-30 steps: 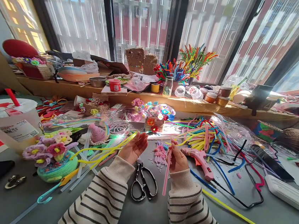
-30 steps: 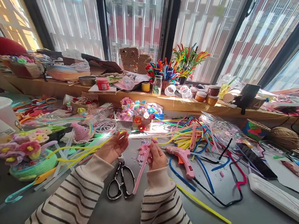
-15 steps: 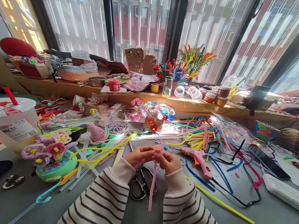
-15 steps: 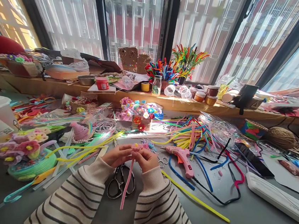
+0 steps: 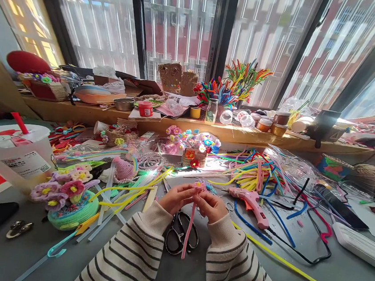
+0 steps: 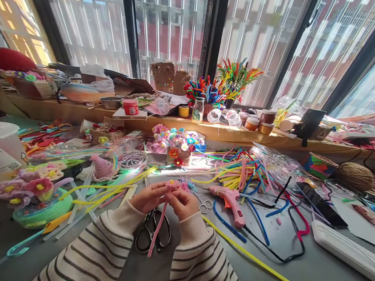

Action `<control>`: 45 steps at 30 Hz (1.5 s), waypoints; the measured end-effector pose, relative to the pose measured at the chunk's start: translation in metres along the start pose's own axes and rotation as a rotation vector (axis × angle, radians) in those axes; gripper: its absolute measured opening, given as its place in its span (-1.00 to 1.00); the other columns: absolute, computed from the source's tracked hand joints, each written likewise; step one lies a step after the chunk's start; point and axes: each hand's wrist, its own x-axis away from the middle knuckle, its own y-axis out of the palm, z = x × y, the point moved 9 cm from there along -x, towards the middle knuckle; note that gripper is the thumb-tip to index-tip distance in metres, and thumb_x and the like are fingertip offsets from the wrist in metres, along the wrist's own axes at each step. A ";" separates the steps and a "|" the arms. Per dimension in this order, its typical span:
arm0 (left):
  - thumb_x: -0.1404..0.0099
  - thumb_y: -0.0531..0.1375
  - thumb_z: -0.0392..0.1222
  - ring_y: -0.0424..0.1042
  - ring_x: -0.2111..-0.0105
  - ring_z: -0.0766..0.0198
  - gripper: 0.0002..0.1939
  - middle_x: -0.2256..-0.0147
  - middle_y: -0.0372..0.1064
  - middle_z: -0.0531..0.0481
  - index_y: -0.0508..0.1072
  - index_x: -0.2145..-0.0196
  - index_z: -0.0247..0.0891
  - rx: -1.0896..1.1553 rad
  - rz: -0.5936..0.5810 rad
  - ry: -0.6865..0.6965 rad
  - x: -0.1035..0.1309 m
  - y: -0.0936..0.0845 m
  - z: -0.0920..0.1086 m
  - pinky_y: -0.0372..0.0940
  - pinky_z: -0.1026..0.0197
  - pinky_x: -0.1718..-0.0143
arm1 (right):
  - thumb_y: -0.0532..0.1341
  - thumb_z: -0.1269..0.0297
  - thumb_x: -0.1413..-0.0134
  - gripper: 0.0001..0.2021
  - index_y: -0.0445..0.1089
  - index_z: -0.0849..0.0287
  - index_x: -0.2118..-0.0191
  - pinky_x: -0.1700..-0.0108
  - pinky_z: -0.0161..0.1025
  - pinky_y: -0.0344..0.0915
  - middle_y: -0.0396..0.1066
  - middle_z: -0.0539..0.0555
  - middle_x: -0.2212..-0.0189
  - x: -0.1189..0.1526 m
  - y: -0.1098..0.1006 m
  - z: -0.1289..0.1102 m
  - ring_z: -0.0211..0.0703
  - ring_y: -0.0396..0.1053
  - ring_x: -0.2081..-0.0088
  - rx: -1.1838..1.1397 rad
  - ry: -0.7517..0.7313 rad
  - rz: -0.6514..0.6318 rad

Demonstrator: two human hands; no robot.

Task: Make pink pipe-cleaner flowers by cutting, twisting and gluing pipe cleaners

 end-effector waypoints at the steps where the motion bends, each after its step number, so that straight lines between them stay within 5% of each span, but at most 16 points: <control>1: 0.10 0.21 -0.16 0.29 0.33 0.28 -0.76 0.39 0.37 -0.04 0.45 0.41 -0.29 -0.005 0.008 -0.006 0.000 0.000 0.000 0.11 0.26 0.27 | 0.15 0.01 0.29 -0.68 0.22 0.20 0.67 0.69 -0.39 -0.19 -0.01 -0.15 0.83 0.000 0.000 0.002 -0.45 -0.10 0.75 0.015 0.011 0.001; 21: 0.19 0.26 -0.17 0.27 0.36 0.29 -0.80 0.39 0.36 -0.07 0.46 0.54 -0.34 0.028 0.102 -0.036 0.001 -0.009 -0.001 0.10 0.28 0.33 | 0.18 0.04 0.33 -0.69 0.20 0.22 0.64 0.69 -0.41 -0.15 0.04 -0.15 0.80 0.001 0.006 0.010 -0.46 -0.06 0.75 0.021 0.060 -0.055; 31: 0.21 0.26 -0.15 0.21 0.58 0.41 -0.80 0.66 0.24 0.04 0.45 0.63 -0.38 0.006 0.068 -0.097 0.004 -0.004 -0.003 0.08 0.33 0.50 | 0.17 0.10 0.25 -0.74 0.20 0.22 0.60 0.67 -0.42 -0.08 0.08 -0.15 0.76 0.003 0.018 0.011 -0.46 0.00 0.73 -0.041 0.069 -0.232; 36: 0.16 0.24 -0.16 0.22 0.53 0.42 -0.82 0.60 0.25 0.04 0.44 0.62 -0.36 0.045 0.122 -0.042 0.002 -0.010 0.004 0.11 0.34 0.44 | 0.20 0.12 0.30 -0.73 0.17 0.22 0.61 0.65 -0.42 -0.06 0.10 -0.15 0.74 0.006 0.028 0.011 -0.47 0.01 0.71 -0.060 0.106 -0.285; 39: 0.15 0.23 -0.13 0.23 0.52 0.41 -0.81 0.56 0.27 0.04 0.43 0.62 -0.35 0.035 0.166 -0.026 0.003 -0.014 0.005 0.12 0.33 0.43 | 0.20 0.11 0.33 -0.73 0.19 0.22 0.60 0.65 -0.42 -0.05 0.10 -0.15 0.75 0.005 0.026 0.014 -0.46 0.01 0.71 -0.059 0.119 -0.245; 45: 0.13 0.22 -0.17 0.26 0.58 0.39 -0.82 0.65 0.25 0.06 0.41 0.62 -0.37 -0.057 0.004 -0.045 0.001 -0.001 -0.001 0.12 0.30 0.48 | 0.17 0.04 0.32 -0.71 0.19 0.19 0.61 0.70 -0.42 -0.08 0.06 -0.16 0.79 -0.001 0.007 0.021 -0.45 -0.01 0.75 -0.029 0.113 -0.072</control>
